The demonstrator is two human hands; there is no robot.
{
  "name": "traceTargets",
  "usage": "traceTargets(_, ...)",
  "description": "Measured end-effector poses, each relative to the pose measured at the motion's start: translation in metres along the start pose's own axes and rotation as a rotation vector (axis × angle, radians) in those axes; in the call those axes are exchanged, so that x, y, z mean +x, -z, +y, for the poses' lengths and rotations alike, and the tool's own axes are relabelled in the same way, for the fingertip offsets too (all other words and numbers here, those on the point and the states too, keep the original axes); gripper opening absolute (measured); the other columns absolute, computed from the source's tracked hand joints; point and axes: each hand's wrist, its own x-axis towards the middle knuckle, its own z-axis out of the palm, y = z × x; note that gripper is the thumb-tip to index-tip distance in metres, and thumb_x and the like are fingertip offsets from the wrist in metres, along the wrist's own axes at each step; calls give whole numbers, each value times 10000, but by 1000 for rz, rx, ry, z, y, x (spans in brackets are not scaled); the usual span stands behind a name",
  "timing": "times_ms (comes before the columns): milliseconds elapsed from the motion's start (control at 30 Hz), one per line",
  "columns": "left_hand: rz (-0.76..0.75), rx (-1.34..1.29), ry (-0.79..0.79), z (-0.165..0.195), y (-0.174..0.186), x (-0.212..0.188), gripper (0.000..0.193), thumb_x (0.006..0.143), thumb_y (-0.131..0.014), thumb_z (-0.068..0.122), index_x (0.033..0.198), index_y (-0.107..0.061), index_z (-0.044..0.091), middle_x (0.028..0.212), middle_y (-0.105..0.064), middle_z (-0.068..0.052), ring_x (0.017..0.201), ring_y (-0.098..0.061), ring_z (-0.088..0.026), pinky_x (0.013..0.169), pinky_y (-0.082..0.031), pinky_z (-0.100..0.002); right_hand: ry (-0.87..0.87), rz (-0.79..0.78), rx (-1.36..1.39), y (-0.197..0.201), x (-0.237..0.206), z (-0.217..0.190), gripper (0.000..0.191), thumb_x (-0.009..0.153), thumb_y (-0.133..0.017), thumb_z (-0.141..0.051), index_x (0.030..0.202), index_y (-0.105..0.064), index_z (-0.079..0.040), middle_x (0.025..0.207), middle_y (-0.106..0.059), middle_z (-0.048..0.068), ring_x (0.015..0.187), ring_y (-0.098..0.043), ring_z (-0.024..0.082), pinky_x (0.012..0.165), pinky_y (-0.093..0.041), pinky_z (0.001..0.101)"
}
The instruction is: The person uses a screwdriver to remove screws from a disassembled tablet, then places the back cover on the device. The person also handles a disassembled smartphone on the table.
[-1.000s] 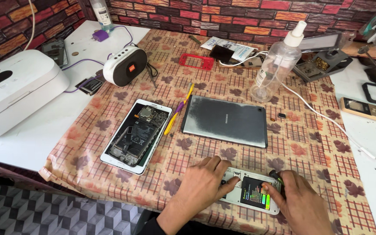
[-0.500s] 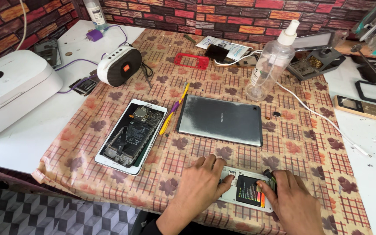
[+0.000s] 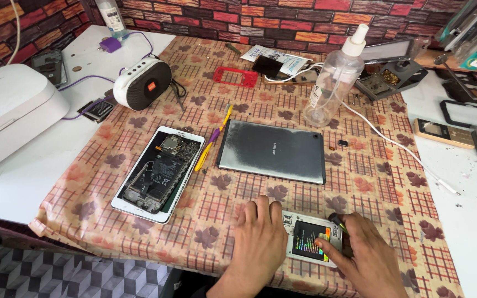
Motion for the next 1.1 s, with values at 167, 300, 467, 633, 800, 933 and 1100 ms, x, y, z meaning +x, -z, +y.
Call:
traceTargets(167,-218,177,-21,7,0,5,325,754,-643,102,1051,-585,-19,1055,-541,-185,990,-527,-326,868,-444,-487,-12,-85,-46,0,4,-4,642,807,-704,-518,1233,-561,-59,1097,-635,126,1047,-659,302,796,-581,438)
traceTargets(300,-126,39,-223,6,-2,14,300,813,-638,115,1105,-629,46,1083,-584,-127,1064,-538,-327,895,-385,-541,-5,-117,-52,1,4,-5,637,822,-693,-502,1260,-543,-64,1124,-627,115,1056,-649,296,815,-576,428)
traceTargets(467,-196,-348,-277,-3,1,24,299,941,-656,240,1170,-645,48,1108,-626,-117,1114,-545,-322,978,-380,-499,37,-69,-44,3,5,-9,644,794,-742,-507,1233,-560,-72,1080,-641,114,1038,-656,305,799,-576,434)
traceTargets(633,-340,-472,-225,-5,4,30,373,910,-695,231,1229,-636,47,1155,-634,-127,1130,-539,-329,967,-385,-472,-14,-85,33,6,1,-8,664,754,-816,-522,1206,-607,-82,1045,-654,104,969,-689,296,792,-581,429)
traceTargets(800,-458,-466,-164,-5,9,32,340,914,-716,260,1199,-666,83,1124,-638,-132,1124,-548,-326,989,-410,-468,54,-43,86,7,0,-4,759,662,-845,-506,1211,-606,-39,1077,-634,148,969,-676,340,799,-564,455)
traceTargets(933,-335,-459,-214,-1,13,29,349,885,-730,234,1176,-642,62,1112,-627,-140,1098,-536,-346,960,-392,-483,-24,-76,185,7,-2,-4,808,668,-863,-526,1262,-593,-50,1153,-636,145,977,-688,337,796,-572,451)
traceTargets(1100,-347,-480,-211,2,17,29,309,863,-732,200,1115,-626,58,1067,-612,-139,1064,-517,-342,943,-355,-489,-104,-130,197,7,-3,-9,786,674,-912,-509,1224,-574,-60,1052,-655,128,970,-705,299,816,-576,441)
